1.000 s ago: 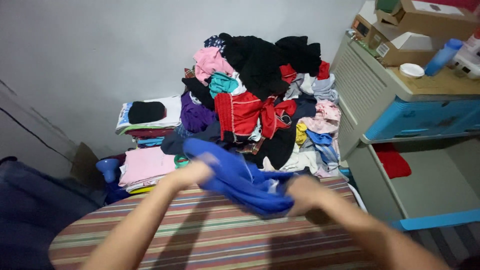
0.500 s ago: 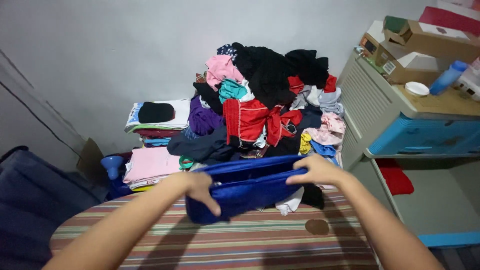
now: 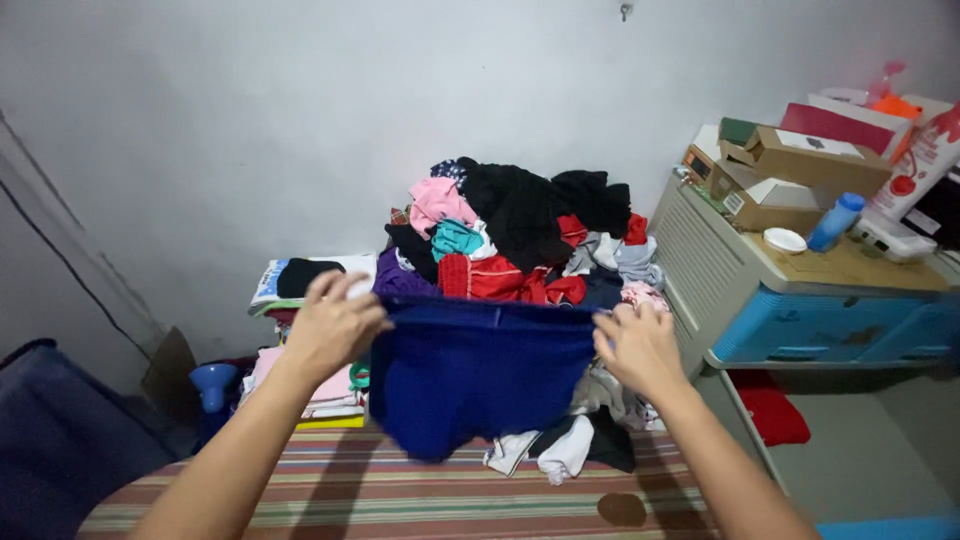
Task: Folding several items of clothing on an ironing board and placing them into a drawer.
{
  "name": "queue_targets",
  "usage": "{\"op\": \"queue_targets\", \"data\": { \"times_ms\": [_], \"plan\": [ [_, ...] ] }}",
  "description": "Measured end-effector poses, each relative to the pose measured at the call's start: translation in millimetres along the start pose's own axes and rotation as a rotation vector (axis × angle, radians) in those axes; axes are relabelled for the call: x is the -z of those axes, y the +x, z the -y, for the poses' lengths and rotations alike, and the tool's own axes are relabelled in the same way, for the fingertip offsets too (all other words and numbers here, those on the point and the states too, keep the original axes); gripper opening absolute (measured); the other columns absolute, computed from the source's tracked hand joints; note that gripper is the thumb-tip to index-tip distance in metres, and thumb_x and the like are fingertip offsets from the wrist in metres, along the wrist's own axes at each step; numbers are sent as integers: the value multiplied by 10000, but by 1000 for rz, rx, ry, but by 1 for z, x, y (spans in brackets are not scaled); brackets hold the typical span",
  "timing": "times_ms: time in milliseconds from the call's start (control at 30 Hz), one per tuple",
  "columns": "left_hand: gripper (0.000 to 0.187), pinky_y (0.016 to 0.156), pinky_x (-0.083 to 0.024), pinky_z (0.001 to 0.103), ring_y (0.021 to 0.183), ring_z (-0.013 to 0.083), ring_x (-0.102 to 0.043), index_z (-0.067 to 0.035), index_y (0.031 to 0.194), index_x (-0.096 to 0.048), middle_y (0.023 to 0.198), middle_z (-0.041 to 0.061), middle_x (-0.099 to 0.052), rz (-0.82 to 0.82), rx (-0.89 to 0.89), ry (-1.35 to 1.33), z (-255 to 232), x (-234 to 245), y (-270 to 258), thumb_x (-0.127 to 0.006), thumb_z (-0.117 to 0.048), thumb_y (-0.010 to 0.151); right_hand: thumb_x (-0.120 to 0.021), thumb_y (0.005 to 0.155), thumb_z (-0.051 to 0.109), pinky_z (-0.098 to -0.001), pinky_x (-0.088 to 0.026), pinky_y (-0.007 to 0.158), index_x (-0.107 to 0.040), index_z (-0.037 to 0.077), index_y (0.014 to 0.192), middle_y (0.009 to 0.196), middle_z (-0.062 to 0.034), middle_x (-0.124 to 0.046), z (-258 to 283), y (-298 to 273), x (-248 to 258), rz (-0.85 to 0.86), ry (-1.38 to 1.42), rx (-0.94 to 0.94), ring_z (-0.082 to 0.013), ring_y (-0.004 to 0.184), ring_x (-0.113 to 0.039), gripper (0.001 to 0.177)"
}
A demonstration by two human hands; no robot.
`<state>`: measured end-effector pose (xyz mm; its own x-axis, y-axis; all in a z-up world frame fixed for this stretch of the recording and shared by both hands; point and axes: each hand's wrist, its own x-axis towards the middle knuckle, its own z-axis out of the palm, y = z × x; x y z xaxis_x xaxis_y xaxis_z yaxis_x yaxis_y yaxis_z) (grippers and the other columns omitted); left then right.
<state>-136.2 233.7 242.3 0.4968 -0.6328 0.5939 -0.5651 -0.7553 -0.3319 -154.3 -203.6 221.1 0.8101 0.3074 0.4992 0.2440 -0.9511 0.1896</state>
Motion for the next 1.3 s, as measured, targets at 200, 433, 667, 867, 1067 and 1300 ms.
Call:
{"op": "queue_targets", "data": {
  "times_ms": [200,433,667,867,1067,1300],
  "plan": [
    [150,1037,-395,477,1184,253,-618,-188,951,-760,979,-26,-724,-336,208,13,-15,42,-5,-750,-279,832,-682,889,197,-470,-414,866,-685,112,1197,1074,-67,-655,13,-18,37,-453,204,-46,-296,978,-593,319],
    [304,855,-460,539,1065,358,-606,-158,952,-747,963,86,-735,-72,510,-254,-161,-36,-162,-785,-282,677,-726,816,214,-461,-437,813,-717,181,1110,915,-37,-637,41,-176,-93,-24,193,-91,-270,923,-589,296],
    [194,870,-533,486,1058,353,-648,-172,1074,-669,1069,105,-674,571,815,-521,-260,-90,-256,-685,-232,890,-745,791,206,-477,-447,801,-758,190,1018,953,-60,-616,70,-287,-160,223,295,-31,-302,942,-566,227],
    [472,775,-517,523,940,430,-622,-156,1261,-616,1134,173,-609,509,933,-696,-289,-64,-222,-708,-142,798,-760,765,121,-473,-450,863,-781,167,989,1040,-133,-603,45,-294,-151,264,355,-113,-325,1003,-560,230],
    [369,898,-528,453,1044,353,-623,-180,1103,-670,1053,133,-593,551,998,-667,-344,-59,-232,-789,-166,753,-752,740,136,-513,-428,930,-754,208,1102,1131,-150,-608,32,-308,-150,263,349,-89,-354,1094,-547,370],
    [718,895,-444,498,1108,371,-577,-83,1207,-546,1239,150,-565,302,649,-500,-360,-53,-144,-787,-181,538,-722,726,194,-586,-378,967,-666,213,1262,1315,-136,-608,72,-292,-139,227,497,126,-374,1211,-506,539]
  ]
}}
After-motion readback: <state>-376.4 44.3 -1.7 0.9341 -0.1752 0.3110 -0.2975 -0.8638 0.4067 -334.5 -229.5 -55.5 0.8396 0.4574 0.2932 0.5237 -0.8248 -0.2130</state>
